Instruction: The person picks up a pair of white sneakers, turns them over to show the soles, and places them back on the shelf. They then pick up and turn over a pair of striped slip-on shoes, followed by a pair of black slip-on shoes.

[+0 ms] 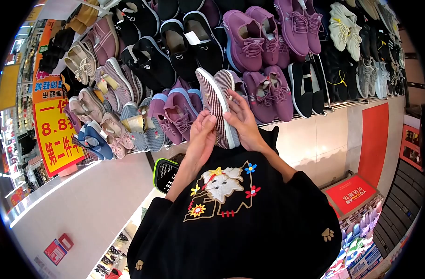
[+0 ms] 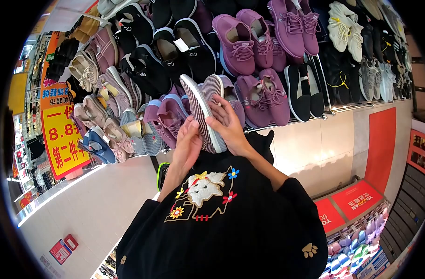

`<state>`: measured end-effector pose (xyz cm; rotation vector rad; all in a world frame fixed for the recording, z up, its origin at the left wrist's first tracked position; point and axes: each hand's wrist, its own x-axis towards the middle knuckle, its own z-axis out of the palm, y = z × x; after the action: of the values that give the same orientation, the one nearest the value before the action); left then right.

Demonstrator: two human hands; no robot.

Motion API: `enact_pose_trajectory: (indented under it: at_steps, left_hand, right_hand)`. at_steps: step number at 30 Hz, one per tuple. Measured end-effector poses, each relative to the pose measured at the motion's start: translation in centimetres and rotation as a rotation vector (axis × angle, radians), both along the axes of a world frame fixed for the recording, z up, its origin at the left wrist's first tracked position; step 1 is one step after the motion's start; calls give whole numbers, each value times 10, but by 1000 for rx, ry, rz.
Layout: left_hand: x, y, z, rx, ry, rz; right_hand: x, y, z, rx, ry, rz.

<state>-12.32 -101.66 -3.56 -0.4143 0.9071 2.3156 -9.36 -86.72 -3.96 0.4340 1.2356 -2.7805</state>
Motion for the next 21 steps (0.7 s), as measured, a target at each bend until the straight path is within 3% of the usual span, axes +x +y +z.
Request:
enact_pose_trajectory:
  at_steps: [1, 7, 21]
  left_hand:
    - [-2, -1, 3, 8, -83, -51]
    - [-10, 10, 20, -22, -26, -203]
    - [-18, 40, 49, -251, 278, -107]
  right_hand:
    - [1, -1, -1, -6, 10, -19]
    - [4, 1, 1, -10, 42, -50]
    - [7, 1, 29, -69, 80, -125]
